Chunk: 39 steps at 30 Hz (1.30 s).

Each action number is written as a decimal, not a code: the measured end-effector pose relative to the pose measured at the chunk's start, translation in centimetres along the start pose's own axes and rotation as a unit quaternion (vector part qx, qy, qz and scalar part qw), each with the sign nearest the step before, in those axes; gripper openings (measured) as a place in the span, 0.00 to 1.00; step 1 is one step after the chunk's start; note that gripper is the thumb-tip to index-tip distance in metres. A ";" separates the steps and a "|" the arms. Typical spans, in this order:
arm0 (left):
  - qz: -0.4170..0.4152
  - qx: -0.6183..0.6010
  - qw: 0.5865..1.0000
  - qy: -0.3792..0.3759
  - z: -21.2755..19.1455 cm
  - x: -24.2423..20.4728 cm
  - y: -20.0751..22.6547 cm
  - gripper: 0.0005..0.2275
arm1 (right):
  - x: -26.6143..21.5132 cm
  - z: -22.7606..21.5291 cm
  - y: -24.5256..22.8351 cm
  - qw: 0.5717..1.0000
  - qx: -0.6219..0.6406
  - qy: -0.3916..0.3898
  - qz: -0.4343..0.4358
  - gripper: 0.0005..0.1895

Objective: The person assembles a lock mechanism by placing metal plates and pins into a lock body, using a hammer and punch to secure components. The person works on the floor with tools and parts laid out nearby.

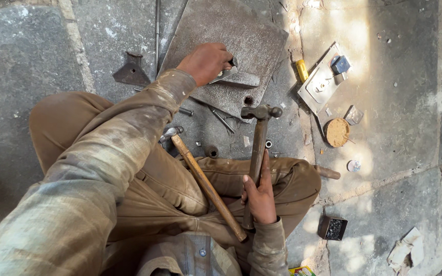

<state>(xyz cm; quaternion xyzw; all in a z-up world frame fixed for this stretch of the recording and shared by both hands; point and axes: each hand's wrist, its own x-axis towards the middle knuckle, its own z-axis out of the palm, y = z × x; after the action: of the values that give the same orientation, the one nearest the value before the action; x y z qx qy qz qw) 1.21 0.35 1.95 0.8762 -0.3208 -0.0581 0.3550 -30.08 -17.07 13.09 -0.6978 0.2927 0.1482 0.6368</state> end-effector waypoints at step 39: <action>0.062 -0.064 0.996 0.010 0.6 -1.3 0.0 0.10 | 1.3 0.3 -0.2 0.999 -0.017 -0.016 -0.034 0.47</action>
<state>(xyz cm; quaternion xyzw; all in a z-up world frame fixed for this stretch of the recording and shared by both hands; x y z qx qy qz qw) -0.03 0.77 1.32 0.8307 -0.3662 -0.0472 0.4166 -28.90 -17.04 12.45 -0.7152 0.2561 0.1431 0.6343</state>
